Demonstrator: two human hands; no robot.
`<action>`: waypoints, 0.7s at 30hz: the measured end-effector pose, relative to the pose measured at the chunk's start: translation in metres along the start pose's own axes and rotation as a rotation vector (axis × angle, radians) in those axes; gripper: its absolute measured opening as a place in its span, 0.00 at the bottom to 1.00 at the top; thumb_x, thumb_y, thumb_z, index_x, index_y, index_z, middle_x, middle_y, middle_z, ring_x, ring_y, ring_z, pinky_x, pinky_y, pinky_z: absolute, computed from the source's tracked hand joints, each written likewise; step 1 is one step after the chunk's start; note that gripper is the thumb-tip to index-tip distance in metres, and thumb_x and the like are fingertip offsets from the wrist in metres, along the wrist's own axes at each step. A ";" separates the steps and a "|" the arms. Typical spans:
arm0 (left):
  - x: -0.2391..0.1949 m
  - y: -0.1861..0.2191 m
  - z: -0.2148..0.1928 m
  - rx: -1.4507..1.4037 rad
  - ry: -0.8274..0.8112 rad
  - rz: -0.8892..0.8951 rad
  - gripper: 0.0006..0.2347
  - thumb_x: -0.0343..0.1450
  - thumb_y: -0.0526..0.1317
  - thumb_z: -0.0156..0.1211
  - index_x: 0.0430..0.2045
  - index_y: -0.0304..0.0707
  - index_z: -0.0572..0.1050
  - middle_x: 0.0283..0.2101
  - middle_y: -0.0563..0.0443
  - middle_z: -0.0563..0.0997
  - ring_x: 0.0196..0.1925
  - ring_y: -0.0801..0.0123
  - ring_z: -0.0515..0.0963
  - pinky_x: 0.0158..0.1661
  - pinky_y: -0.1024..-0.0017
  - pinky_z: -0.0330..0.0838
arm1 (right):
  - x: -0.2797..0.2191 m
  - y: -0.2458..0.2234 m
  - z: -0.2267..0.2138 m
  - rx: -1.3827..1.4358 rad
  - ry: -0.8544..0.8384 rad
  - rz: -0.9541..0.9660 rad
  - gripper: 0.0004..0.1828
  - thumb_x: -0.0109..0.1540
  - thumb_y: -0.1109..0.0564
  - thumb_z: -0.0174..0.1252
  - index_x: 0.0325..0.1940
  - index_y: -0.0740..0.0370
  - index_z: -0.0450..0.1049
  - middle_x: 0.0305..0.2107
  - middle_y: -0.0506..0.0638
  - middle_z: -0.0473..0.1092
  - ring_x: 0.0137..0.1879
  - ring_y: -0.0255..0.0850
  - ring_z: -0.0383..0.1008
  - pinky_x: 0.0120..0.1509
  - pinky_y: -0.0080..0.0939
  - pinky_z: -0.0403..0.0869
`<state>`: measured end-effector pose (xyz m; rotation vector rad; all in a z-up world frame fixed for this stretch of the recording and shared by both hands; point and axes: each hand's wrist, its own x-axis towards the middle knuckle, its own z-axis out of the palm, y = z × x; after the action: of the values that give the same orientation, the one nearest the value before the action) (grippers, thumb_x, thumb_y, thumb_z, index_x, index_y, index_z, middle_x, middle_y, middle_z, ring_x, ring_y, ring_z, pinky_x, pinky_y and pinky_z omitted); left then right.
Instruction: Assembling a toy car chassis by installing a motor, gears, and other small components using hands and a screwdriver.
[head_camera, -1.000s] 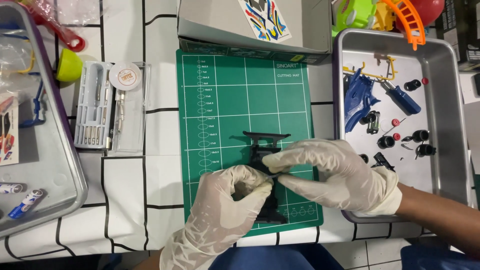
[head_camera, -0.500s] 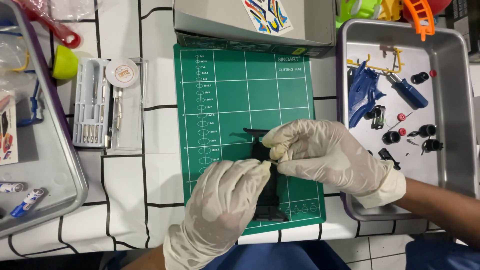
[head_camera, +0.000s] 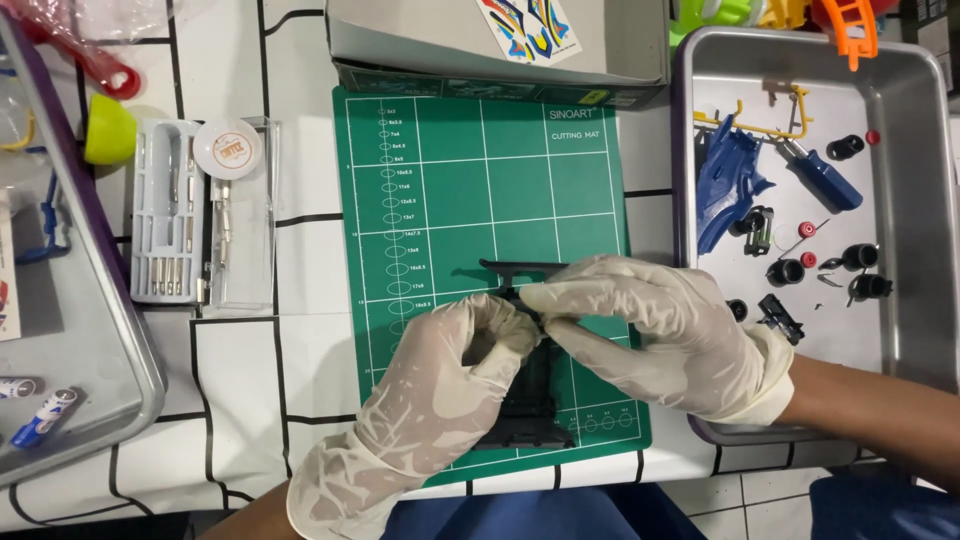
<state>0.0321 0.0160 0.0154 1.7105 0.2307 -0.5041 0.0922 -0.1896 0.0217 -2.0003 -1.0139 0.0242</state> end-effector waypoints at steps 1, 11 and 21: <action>0.001 0.000 0.000 0.004 0.012 -0.020 0.05 0.70 0.41 0.62 0.30 0.43 0.82 0.32 0.60 0.87 0.35 0.75 0.86 0.40 0.76 0.82 | 0.002 0.000 0.000 0.102 -0.006 0.022 0.17 0.62 0.66 0.66 0.55 0.60 0.76 0.43 0.49 0.79 0.47 0.42 0.84 0.56 0.36 0.84; 0.006 0.001 0.003 -0.058 0.203 0.200 0.05 0.67 0.38 0.68 0.32 0.42 0.86 0.37 0.57 0.90 0.32 0.81 0.82 0.34 0.82 0.78 | -0.005 0.001 0.002 0.304 0.022 0.410 0.14 0.60 0.64 0.65 0.50 0.58 0.79 0.44 0.49 0.80 0.43 0.34 0.82 0.51 0.29 0.83; -0.001 -0.006 0.009 0.072 0.250 0.494 0.15 0.62 0.34 0.76 0.41 0.39 0.82 0.41 0.53 0.88 0.33 0.76 0.86 0.41 0.79 0.87 | -0.015 -0.008 0.015 0.620 0.311 0.642 0.06 0.62 0.65 0.62 0.42 0.60 0.75 0.41 0.50 0.77 0.43 0.36 0.78 0.46 0.32 0.78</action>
<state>0.0266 0.0088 0.0094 1.8206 -0.0370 0.0677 0.0719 -0.1869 0.0132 -1.5978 -0.1037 0.3233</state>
